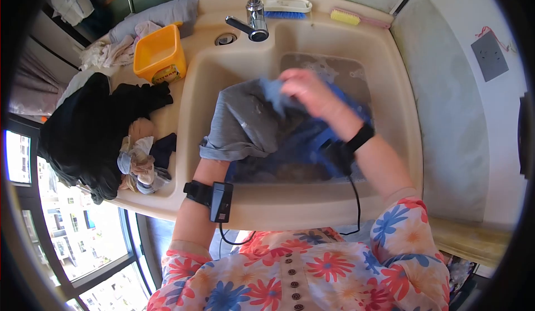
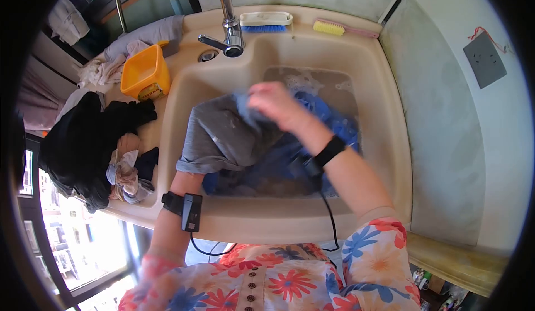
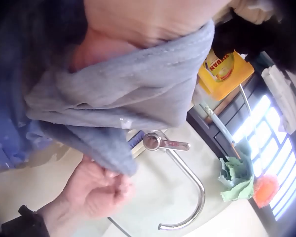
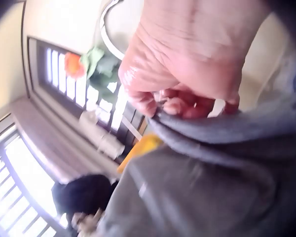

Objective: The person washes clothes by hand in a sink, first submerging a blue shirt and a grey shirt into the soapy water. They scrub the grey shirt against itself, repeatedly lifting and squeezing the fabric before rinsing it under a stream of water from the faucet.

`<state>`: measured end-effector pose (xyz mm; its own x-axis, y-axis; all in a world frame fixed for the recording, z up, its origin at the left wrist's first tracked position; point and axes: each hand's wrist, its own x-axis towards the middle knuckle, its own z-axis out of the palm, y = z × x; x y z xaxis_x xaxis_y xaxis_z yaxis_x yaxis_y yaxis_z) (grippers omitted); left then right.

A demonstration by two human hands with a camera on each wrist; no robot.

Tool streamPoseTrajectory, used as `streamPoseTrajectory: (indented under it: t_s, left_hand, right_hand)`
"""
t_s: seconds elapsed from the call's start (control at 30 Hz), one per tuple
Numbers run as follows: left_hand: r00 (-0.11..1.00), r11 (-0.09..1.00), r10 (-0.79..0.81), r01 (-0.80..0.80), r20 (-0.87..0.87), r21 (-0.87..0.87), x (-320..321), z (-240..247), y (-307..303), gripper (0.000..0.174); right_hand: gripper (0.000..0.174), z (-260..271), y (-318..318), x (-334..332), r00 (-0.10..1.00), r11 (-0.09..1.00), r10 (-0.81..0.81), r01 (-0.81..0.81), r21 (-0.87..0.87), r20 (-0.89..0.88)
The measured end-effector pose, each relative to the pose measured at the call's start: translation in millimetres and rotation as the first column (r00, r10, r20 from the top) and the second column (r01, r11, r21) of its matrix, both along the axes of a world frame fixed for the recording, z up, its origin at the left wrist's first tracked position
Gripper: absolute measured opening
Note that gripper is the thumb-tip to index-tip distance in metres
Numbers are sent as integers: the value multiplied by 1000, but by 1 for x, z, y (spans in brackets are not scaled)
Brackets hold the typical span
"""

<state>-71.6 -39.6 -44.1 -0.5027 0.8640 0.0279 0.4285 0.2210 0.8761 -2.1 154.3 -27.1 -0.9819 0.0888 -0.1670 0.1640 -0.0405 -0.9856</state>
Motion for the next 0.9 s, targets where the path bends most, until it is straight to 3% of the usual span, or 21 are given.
streamPoseTrajectory:
  t_s: [0.03, 0.07, 0.1, 0.13, 0.17, 0.2, 0.23, 0.3, 0.33, 0.4, 0.43, 0.5, 0.53, 0.6, 0.67, 0.73, 0.77, 0.8, 0.83, 0.9]
  left_hand:
    - [1000, 1000, -8, 8, -8, -8, -1, -15, -1, 46]
    - [968, 928, -95, 1, 232, 373, -3, -51, -4, 45]
    - [873, 723, -262, -105, 412, 683, -4, -87, -8, 43]
    - [732, 431, -472, -295, 491, 853, -3, -105, -12, 42]
    - [694, 552, -281, -448, 663, 703, 3, -95, -14, 42]
    - [619, 620, -65, -590, 783, 518, 11, -75, -14, 42]
    - [620, 616, -64, -592, 782, 520, 17, -53, -14, 42]
    - [313, 694, -223, -614, 923, 375, 29, -15, -14, 41]
    - [312, 689, -229, -617, 922, 380, 29, -10, -12, 41]
    - [201, 649, -240, -694, 950, 311, 25, -5, -7, 38]
    - [198, 645, -240, -699, 950, 308, 21, -19, -12, 38]
    - [325, 570, -432, -625, 841, 534, 7, -61, -24, 40]
    - [325, 581, -431, -614, 842, 534, 2, -64, -18, 40]
    - [448, 700, -169, -572, 878, 427, -3, -69, -7, 37]
    - [396, 754, -161, -542, 904, 371, 4, -48, -4, 38]
    - [185, 858, -283, -391, 941, 334, 24, 0, -6, 39]
    - [260, 836, -266, -418, 928, 356, 25, 0, -6, 40]
    - [259, 839, -266, -413, 928, 356, 22, -4, -6, 40]
    - [243, 831, -249, -443, 938, 336, 19, -10, -9, 39]
    - [229, 825, -229, -470, 946, 313, 16, -13, -11, 38]
  right_hand:
    - [22, -2, -35, 0, 996, 985, 23, -8, 172, -86]
    - [20, -5, -70, 2, 985, 940, 57, 2, 340, -164]
    - [17, -8, -103, 4, 969, 896, 42, 71, 439, -243]
    - [14, -11, -122, 5, 947, 838, 39, 142, 527, -318]
    - [14, -22, -122, -1, 948, 840, 36, 143, 523, -316]
    - [13, -41, -116, -16, 922, 778, -72, 291, 557, -380]
    - [13, -56, -109, -31, 878, 693, -168, 429, 579, -449]
    - [18, -60, -83, -39, 944, 658, -205, 327, 678, -257]
    - [19, -59, -76, -40, 963, 664, -206, 267, 698, -173]
    - [16, -48, -96, -22, 935, 691, -155, 334, 641, -320]
    - [15, -45, -112, -14, 878, 687, -44, 373, 624, -476]
    - [18, -37, -127, 0, 888, 764, -8, 302, 570, -460]
    - [20, -39, -126, 0, 896, 777, 11, 272, 567, -445]
    - [21, -44, -107, -12, 921, 644, 59, 260, 719, -386]
    - [18, -51, -80, -22, 912, 653, 28, 293, 699, -408]
    - [17, -65, -52, -24, 962, 714, -128, 258, 651, -240]
    - [18, -78, -39, -23, 970, 831, -166, 235, 504, -180]
    - [19, -87, -26, -19, 975, 916, -191, 218, 336, -113]
    - [27, -72, -16, -9, 986, 993, -115, 111, 43, 118]
    - [30, -62, -7, 8, 977, 992, -125, 118, 52, 172]
